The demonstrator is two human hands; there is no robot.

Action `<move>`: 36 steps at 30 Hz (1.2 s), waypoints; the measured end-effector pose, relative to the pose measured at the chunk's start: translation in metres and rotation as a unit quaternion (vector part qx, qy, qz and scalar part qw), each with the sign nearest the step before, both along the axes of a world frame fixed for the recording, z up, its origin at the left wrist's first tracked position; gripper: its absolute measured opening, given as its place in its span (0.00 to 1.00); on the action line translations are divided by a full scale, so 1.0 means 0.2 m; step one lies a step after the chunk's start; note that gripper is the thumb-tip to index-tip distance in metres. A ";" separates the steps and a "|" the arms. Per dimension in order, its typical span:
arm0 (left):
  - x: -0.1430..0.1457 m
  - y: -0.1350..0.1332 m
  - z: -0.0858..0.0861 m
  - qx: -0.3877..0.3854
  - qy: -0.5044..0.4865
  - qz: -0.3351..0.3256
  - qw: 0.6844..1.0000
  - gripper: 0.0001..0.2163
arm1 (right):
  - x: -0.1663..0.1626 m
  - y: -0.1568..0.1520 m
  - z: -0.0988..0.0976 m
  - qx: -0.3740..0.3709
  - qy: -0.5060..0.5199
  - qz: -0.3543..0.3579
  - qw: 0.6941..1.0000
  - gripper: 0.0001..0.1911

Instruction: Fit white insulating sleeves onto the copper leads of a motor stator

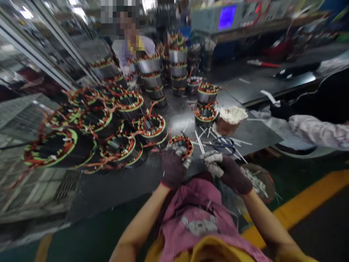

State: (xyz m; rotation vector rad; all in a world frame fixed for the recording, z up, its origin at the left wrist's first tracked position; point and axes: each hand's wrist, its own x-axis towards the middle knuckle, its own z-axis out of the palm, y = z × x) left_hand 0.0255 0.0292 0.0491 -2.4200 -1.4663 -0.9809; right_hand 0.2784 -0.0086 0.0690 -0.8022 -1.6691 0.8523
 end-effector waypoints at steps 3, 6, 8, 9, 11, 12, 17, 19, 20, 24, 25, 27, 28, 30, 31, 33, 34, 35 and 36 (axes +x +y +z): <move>-0.03 0.00 0.00 -0.070 0.022 0.005 0.997 0.22 | 0.00 -0.08 -0.05 -0.112 0.004 0.102 0.988 0.07; -0.04 0.02 -0.01 -0.098 0.038 0.008 0.994 0.23 | 0.01 -0.14 -0.11 -0.177 0.001 0.131 0.976 0.08; -0.04 0.02 -0.01 -0.099 0.044 0.001 0.994 0.21 | 0.02 -0.17 -0.13 -0.194 -0.001 0.138 0.971 0.07; -0.04 0.02 -0.01 -0.096 0.044 0.000 0.994 0.21 | 0.02 -0.18 -0.14 -0.202 0.000 0.138 0.970 0.07; -0.04 0.01 -0.02 -0.089 0.037 0.002 0.995 0.21 | 0.03 -0.19 -0.14 -0.216 0.009 0.133 0.967 0.08; -0.04 0.01 -0.02 -0.085 0.032 0.003 0.996 0.22 | 0.03 -0.19 -0.13 -0.218 0.017 0.126 0.967 0.08; -0.03 0.00 -0.04 -0.070 0.025 0.007 0.997 0.21 | 0.07 -0.21 -0.08 -0.228 0.027 0.130 0.965 0.08; -0.03 0.00 -0.04 -0.062 0.018 0.006 0.998 0.20 | 0.08 -0.21 -0.07 -0.230 0.024 0.137 0.963 0.08; -0.03 0.00 -0.04 -0.063 0.012 0.006 0.998 0.20 | 0.07 -0.21 -0.07 -0.229 0.025 0.139 0.963 0.08; -0.03 0.00 -0.05 -0.085 -0.005 0.004 0.996 0.22 | -0.01 -0.16 -0.07 -0.208 0.061 0.131 0.968 0.08; -0.03 0.00 -0.05 -0.084 -0.006 0.001 0.996 0.22 | -0.02 -0.15 -0.07 -0.198 0.073 0.121 0.970 0.08; -0.04 0.00 -0.06 -0.070 -0.004 -0.004 0.998 0.21 | -0.03 -0.13 -0.03 -0.176 0.101 0.086 0.975 0.08; -0.04 0.00 -0.06 -0.057 -0.003 -0.006 0.998 0.21 | -0.02 -0.12 0.00 -0.163 0.115 0.059 0.978 0.08; -0.05 0.01 -0.07 -0.029 -0.014 -0.012 0.999 0.20 | 0.04 -0.10 0.07 -0.126 0.147 -0.016 0.981 0.09; -0.06 0.01 -0.08 -0.016 -0.025 -0.020 0.999 0.19 | 0.08 -0.09 0.10 -0.101 0.164 -0.062 0.979 0.09; -0.06 0.03 -0.10 0.005 -0.041 -0.035 0.999 0.18 | 0.18 -0.04 0.17 -0.050 0.203 -0.162 0.964 0.09; -0.06 0.04 -0.10 0.012 -0.044 -0.040 0.998 0.18 | 0.24 -0.01 0.21 -0.031 0.225 -0.206 0.952 0.08; -0.06 0.04 -0.10 0.017 -0.042 -0.042 0.998 0.17 | 0.31 0.03 0.24 -0.020 0.244 -0.242 0.939 0.09; -0.06 0.05 -0.10 0.020 -0.039 -0.042 0.998 0.17 | 0.37 0.07 0.27 -0.017 0.259 -0.268 0.928 0.09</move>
